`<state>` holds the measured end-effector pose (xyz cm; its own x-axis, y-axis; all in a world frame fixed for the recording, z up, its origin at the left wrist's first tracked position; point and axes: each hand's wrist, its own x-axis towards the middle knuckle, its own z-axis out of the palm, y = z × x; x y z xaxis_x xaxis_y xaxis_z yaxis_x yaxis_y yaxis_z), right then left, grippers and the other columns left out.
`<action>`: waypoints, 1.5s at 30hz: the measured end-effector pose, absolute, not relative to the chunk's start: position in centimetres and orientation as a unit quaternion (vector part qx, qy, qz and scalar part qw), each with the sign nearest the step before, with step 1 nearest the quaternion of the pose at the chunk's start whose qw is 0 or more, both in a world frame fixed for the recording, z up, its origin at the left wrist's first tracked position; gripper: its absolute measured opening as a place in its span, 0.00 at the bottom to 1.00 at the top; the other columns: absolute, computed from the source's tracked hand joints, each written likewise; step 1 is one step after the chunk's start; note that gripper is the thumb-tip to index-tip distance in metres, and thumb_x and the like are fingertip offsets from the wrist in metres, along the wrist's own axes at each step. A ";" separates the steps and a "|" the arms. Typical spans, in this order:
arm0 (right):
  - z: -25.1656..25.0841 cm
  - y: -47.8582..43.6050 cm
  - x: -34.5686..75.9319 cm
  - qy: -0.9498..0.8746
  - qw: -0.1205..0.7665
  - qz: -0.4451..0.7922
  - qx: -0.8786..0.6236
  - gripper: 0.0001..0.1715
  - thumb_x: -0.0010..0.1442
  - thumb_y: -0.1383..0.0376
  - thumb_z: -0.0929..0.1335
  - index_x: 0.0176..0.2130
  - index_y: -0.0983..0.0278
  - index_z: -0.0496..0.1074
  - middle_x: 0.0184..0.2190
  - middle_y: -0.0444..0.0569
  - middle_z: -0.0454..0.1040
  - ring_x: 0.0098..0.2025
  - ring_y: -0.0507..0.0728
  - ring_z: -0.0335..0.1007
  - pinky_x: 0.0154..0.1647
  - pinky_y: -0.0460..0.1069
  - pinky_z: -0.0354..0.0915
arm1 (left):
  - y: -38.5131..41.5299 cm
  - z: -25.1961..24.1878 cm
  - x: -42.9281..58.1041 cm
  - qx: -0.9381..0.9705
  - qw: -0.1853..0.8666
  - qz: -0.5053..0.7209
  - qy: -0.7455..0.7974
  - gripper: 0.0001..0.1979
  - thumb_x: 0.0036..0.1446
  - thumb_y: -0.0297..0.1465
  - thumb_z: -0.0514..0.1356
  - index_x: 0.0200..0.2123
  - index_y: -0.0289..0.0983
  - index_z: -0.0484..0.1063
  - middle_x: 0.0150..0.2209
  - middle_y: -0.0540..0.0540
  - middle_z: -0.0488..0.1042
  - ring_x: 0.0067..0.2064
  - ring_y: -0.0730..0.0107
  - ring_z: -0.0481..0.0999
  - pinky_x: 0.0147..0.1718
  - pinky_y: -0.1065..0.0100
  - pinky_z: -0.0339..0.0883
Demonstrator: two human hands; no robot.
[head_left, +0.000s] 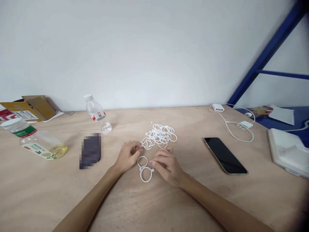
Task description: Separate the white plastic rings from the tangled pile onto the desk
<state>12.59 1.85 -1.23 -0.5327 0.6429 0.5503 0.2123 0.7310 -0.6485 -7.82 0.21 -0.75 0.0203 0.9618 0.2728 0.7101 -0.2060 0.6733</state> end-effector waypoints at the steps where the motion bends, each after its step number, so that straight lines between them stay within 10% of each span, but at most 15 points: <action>1: -1.3 2.0 12.7 -0.831 0.415 0.253 -0.269 0.13 0.59 0.68 0.64 0.26 0.62 0.74 0.23 0.43 0.73 0.31 0.53 0.65 0.41 0.53 0.52 | 0.3 -0.8 -8.1 0.699 0.197 0.341 0.597 0.07 0.52 0.29 0.55 0.32 0.37 0.73 0.31 0.48 0.73 0.35 0.67 0.70 0.37 0.65 0.62; 17: -0.6 5.8 16.5 -0.817 0.277 0.192 -0.469 0.14 0.50 0.56 0.71 0.22 0.62 0.68 0.17 0.41 0.67 0.22 0.50 0.59 0.28 0.48 0.56 | 0.3 -1.0 -8.2 0.729 0.128 0.277 0.613 0.06 0.45 0.27 0.56 0.29 0.38 0.69 0.26 0.51 0.69 0.32 0.67 0.68 0.36 0.64 0.60; 27: -0.8 2.9 14.0 -0.849 0.274 0.349 -0.288 0.06 0.56 0.64 0.67 0.33 0.63 0.74 0.27 0.44 0.72 0.28 0.51 0.65 0.29 0.46 0.61 | -0.1 -0.4 -8.0 0.748 0.319 0.325 0.482 0.15 0.56 0.31 0.51 0.21 0.35 0.71 0.23 0.48 0.71 0.28 0.70 0.69 0.33 0.68 0.61; 37: -1.4 6.3 10.1 -0.881 0.234 0.129 -0.391 0.12 0.59 0.67 0.64 0.40 0.62 0.76 0.34 0.52 0.78 0.36 0.59 0.71 0.39 0.52 0.61 | 0.2 -1.0 -8.4 0.638 0.287 0.416 0.581 0.15 0.56 0.36 0.53 0.31 0.35 0.76 0.21 0.51 0.70 0.25 0.73 0.65 0.25 0.71 0.57; 45: -1.0 4.3 11.6 -0.687 0.393 0.473 -0.387 0.11 0.55 0.58 0.69 0.33 0.63 0.73 0.27 0.45 0.73 0.29 0.53 0.66 0.31 0.49 0.61 | -0.2 -1.0 -7.4 0.705 0.109 0.407 0.570 0.21 0.53 0.38 0.61 0.49 0.36 0.69 0.43 0.43 0.74 0.43 0.64 0.72 0.46 0.62 0.66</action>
<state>11.60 4.27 -1.02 -0.3909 0.9039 0.1739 0.1599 0.2527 -0.9542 -7.36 -0.19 -0.96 0.0187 0.8924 0.4509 0.7155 -0.3269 0.6174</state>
